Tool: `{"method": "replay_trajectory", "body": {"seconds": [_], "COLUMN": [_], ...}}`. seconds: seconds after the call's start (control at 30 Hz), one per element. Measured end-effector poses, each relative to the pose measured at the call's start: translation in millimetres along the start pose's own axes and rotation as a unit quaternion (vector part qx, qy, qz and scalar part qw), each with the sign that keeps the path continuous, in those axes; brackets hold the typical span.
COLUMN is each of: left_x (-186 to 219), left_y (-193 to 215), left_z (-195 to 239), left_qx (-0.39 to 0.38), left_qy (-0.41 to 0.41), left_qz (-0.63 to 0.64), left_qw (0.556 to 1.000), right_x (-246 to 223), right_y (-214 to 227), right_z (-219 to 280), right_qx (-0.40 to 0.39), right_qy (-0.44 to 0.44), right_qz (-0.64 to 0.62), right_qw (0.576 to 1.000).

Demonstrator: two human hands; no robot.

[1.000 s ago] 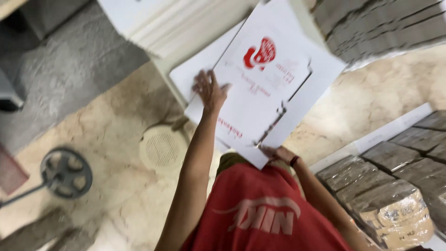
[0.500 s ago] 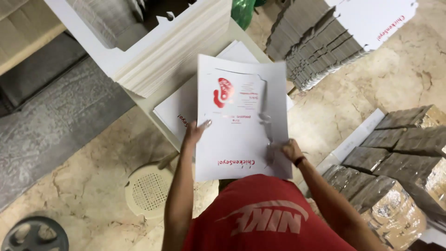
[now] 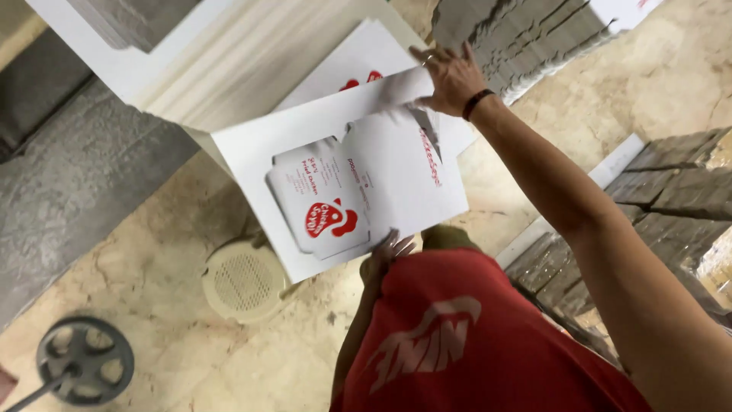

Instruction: Removing the center cutout from pre-cut cardboard sheets and stacking the remaining frames in a factory setting.

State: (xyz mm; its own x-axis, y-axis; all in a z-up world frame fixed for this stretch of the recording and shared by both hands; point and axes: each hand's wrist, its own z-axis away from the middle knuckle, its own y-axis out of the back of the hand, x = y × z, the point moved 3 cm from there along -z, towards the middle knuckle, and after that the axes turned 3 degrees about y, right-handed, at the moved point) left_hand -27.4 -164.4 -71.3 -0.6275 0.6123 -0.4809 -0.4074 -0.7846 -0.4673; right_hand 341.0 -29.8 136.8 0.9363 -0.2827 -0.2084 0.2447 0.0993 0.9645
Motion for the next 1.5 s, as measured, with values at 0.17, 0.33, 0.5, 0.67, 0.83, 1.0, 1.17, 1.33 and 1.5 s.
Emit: {"method": "replay_trajectory", "body": {"seconds": [0.17, 0.33, 0.5, 0.67, 0.83, 1.0, 1.17, 1.33, 1.5], "left_x": [-31, 58, 111, 97, 71, 85, 11, -39, -19], "left_y": [4, 39, 64, 23, -33, -71, -162, -65, 76], "left_z": [10, 41, 102, 111, 124, 163, 135, 71, 93], "left_qx": [0.148, 0.305, 0.126, 0.171, 0.148, 0.311, 0.245, 0.151, 0.442], "left_qy": [-0.032, -0.110, -0.516, -0.507, -0.466, -0.167, -0.461, -0.500, -0.077], "left_qz": [-0.379, -0.792, -0.163, -0.302, -0.460, -0.803, -0.788, -0.851, -0.874], "left_qw": [0.913, 0.517, 0.832, 0.789, 0.741, 0.479, 0.326, -0.052, 0.184], "right_x": [95, 134, 91, 83, 121, 117, 111, 134, 141], "right_y": [-159, -301, -194, -173, -200, -151, -151, -179, -200], "right_z": [91, 152, 125, 69, 1, -6, 6, -3, -4], "right_qx": [0.003, -0.048, -0.098, -0.151, -0.042, 0.001, -0.037, -0.080, -0.105], "right_qy": [-0.198, -0.234, -0.292, -0.178, -0.146, -0.068, -0.118, -0.124, -0.093], "right_qz": [-0.155, -0.297, -0.487, -0.486, -0.440, -0.374, -0.329, -0.311, -0.250], "right_qw": [0.968, 0.924, 0.817, 0.842, 0.885, 0.925, 0.936, 0.939, 0.958]}}
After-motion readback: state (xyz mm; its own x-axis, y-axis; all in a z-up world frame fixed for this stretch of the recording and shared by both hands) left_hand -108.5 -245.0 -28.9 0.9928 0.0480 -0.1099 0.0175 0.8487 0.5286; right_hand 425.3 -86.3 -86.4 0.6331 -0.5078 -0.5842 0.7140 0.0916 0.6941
